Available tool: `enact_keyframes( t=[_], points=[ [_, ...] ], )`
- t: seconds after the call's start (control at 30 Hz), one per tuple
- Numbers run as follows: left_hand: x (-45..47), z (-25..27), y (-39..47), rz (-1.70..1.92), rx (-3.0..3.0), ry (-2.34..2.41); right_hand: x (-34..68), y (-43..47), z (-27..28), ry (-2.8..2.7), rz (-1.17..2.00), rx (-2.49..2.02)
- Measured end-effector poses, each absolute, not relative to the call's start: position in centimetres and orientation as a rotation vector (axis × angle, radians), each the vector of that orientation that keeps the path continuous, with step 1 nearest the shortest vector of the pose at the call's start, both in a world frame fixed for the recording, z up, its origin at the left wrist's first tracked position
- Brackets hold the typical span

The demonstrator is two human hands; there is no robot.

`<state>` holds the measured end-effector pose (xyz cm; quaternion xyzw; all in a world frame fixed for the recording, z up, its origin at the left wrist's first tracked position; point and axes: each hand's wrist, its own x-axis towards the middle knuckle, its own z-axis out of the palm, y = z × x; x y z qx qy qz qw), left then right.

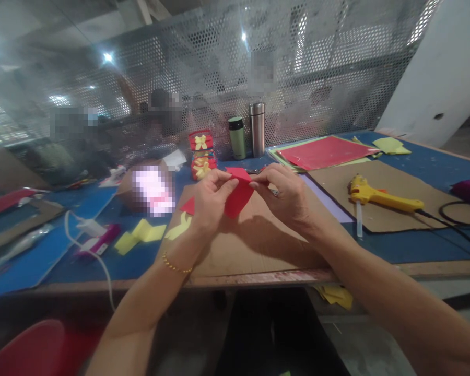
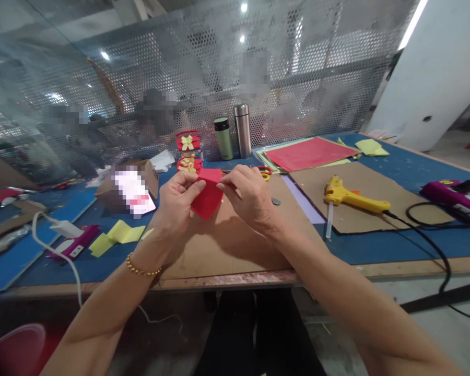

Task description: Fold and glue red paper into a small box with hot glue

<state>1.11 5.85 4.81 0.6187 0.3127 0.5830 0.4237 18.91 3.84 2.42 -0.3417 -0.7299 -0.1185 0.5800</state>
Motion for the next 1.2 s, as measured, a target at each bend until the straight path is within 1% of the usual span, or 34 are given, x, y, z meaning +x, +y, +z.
enact_keyframes(
  t=[0.23,0.43,0.67,0.77,0.9,0.93,1.03,1.1,1.2],
  points=[
    [1.1,4.8,5.8,1.434,1.532,0.790,18.8,3.7,2.4,-1.702,-0.288,-0.805],
    [0.8,4.7,6.5,1.484,1.539,0.816,19.3,3.9,2.7,-1.617,-0.326,-0.820],
    [1.1,4.7,5.4,1.407,1.701,0.818,18.7,3.3,2.8,-1.772,-0.327,-0.860],
    [0.9,4.6,5.4,1.511,1.940,0.839,18.9,3.0,3.0,-1.778,-0.277,-0.880],
    [0.3,4.5,5.6,1.795,2.598,0.873,19.4,3.1,3.0,-1.695,-0.090,-1.037],
    [0.2,4.4,5.6,1.795,2.782,0.845,19.5,3.3,2.9,-1.654,-0.022,-1.077],
    [0.2,4.1,5.5,1.639,3.184,0.695,19.7,3.9,2.7,-1.503,0.110,-1.101],
    [0.2,3.9,5.3,1.566,3.309,0.666,19.9,4.2,2.8,-1.379,0.093,-1.053],
    [0.2,3.7,4.9,1.487,3.418,0.806,20.7,4.3,3.4,-1.240,-0.019,-1.000]
  ],
)
